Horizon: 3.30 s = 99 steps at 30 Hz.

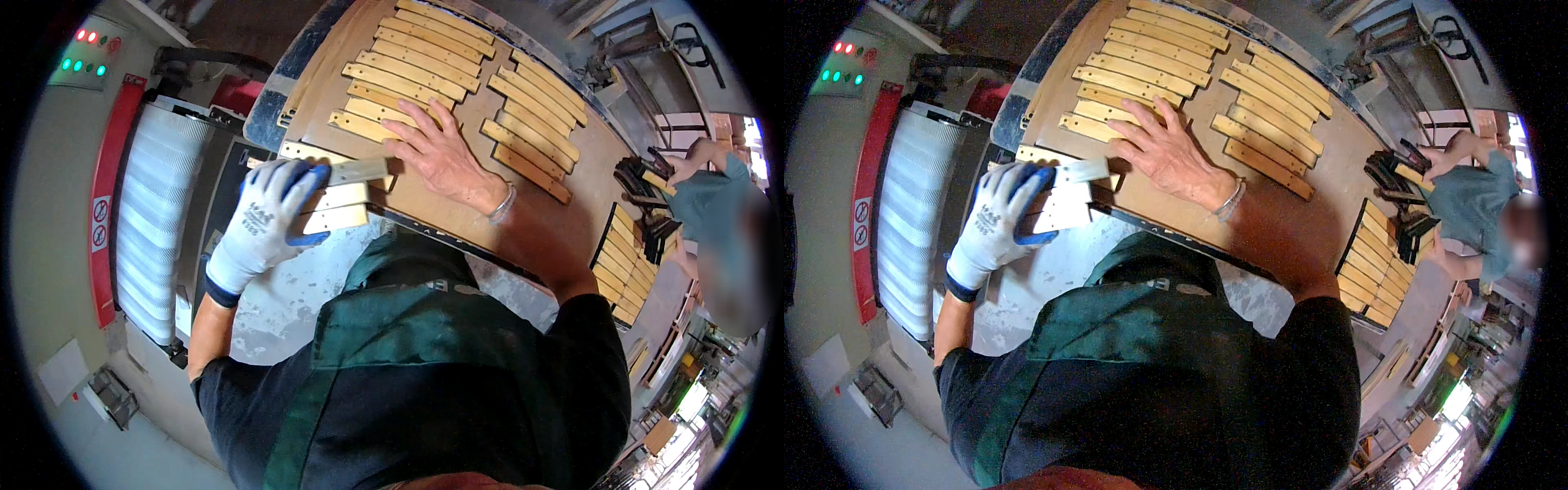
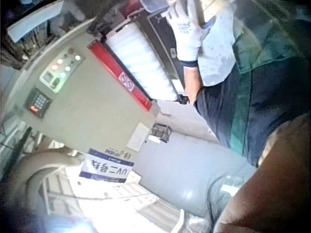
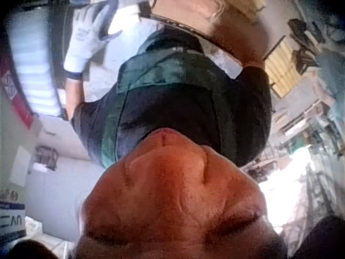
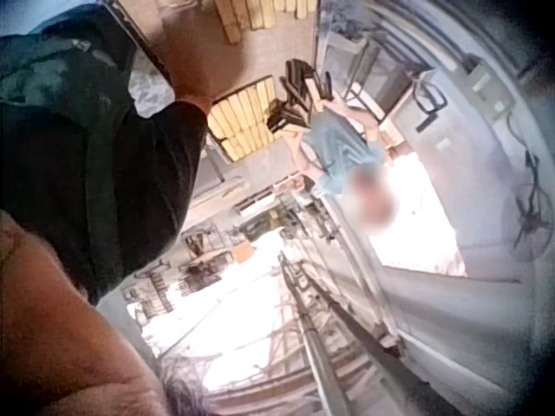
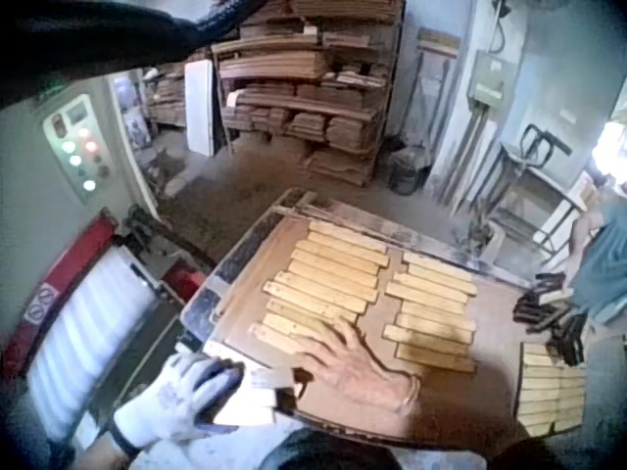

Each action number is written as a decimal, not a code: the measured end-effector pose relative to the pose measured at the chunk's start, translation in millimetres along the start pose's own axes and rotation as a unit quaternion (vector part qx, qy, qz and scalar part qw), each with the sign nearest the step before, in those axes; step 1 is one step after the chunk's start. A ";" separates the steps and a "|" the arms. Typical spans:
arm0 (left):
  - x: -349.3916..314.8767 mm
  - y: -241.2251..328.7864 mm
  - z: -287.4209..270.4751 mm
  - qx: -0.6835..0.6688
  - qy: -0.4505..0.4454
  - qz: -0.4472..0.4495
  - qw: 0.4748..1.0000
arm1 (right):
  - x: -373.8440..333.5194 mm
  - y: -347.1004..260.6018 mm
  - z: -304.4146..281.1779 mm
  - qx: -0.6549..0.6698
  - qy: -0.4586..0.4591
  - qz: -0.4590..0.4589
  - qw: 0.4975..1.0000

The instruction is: The person arranges small wooden planks with pre-drilled holes onto a large flat board, aligning them in neat rows. The person uses both hands to pick up, position, and adjust the planks, occasionally flipping the board to access different sides.

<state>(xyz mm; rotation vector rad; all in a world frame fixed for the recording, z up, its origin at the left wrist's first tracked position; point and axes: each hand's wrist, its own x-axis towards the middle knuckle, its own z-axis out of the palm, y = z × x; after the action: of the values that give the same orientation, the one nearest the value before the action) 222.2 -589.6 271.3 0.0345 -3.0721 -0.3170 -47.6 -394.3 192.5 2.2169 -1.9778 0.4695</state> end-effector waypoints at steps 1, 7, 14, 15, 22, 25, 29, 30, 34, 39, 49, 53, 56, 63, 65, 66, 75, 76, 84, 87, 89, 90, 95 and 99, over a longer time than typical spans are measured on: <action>1.8 0.8 3.0 -0.004 -0.018 0.021 1.000 | 2.4 -1.7 -3.4 -0.022 -0.005 0.000 1.000; -4.9 15.3 -2.9 -0.025 -0.072 0.071 0.995 | 17.2 -41.6 9.4 0.112 0.079 0.030 0.990; -18.7 12.3 1.1 -0.020 -0.078 0.061 0.995 | 13.0 -30.1 10.2 0.033 0.057 0.037 0.997; -15.7 12.2 -1.0 -0.019 -0.066 0.075 0.995 | 8.2 -33.1 6.5 0.043 0.070 0.069 0.994; 30.7 -1.4 9.8 0.005 -0.032 0.195 0.980 | -13.2 -36.6 -11.7 0.112 0.116 0.188 0.969; 49.0 -10.9 29.6 -0.006 -0.020 0.215 0.976 | -25.6 -57.7 -33.4 0.187 0.101 0.203 0.956; 54.0 -6.2 36.0 -0.008 -0.017 0.207 0.978 | -43.2 -77.5 -20.6 0.120 0.080 0.197 0.970; 51.7 -3.3 37.9 -0.014 -0.008 0.196 0.980 | -46.6 -77.6 -19.3 0.117 0.085 0.213 0.966; 42.7 0.4 49.0 -0.026 0.009 0.186 0.982 | -42.2 -77.7 -18.6 0.094 0.119 0.237 0.960; 40.1 2.2 52.3 0.018 -0.002 0.210 0.978 | -48.3 -81.5 -17.1 0.124 0.144 0.262 0.946; 74.8 59.1 37.8 0.005 -0.064 0.218 0.974 | -101.7 -94.2 -34.9 0.316 0.123 0.289 0.895; 90.8 98.3 50.1 -0.029 -0.038 0.240 0.970 | -139.3 -91.9 -59.3 0.359 0.124 0.304 0.874; 108.3 142.2 57.6 -0.039 0.009 0.278 0.960 | -173.7 -96.6 -88.3 0.313 0.162 0.323 0.879; 116.2 179.6 80.2 -0.039 -0.035 0.289 0.956 | -203.9 -67.4 -105.4 0.080 0.146 0.396 0.903; 118.6 184.3 73.5 -0.010 -0.028 0.294 0.955 | -192.3 -49.3 -93.2 0.088 0.052 0.398 0.912; 117.9 186.0 73.5 -0.012 -0.040 0.284 0.958 | -187.2 -44.1 -89.3 0.097 0.011 0.395 0.913; 104.7 184.5 79.1 -0.045 -0.011 0.223 0.974 | -189.6 -15.8 -81.4 0.097 -0.023 0.231 0.968; 103.9 184.1 78.8 -0.042 -0.015 0.220 0.975 | -184.5 -16.9 -88.0 0.144 -0.047 0.245 0.958; 99.2 177.1 80.5 -0.055 -0.001 0.209 0.976 | -183.7 -10.2 -101.3 0.150 0.024 0.315 0.937; 106.2 179.3 81.4 -0.065 -0.035 0.213 0.974 | -185.9 -11.9 -99.3 0.111 0.029 0.306 0.945; 111.6 182.5 79.2 -0.033 -0.025 0.250 0.967 | -187.8 -11.8 -93.8 0.090 0.023 0.289 0.953; 114.7 183.7 78.4 -0.018 -0.019 0.268 0.963 | -189.1 -9.5 -94.6 0.069 0.021 0.286 0.955; 135.2 181.8 79.6 0.038 -0.061 0.279 0.958 | -194.0 12.3 -102.7 0.015 0.016 0.245 0.969; 124.4 178.0 73.6 -0.076 -0.073 0.225 0.969 | -208.2 23.8 -96.0 0.060 0.010 0.233 0.971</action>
<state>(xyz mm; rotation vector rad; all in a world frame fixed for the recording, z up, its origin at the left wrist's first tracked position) 91.0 -403.8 242.1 -0.7087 -3.0593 -0.5419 -103.5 -171.7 214.5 1.7802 -2.5211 0.6740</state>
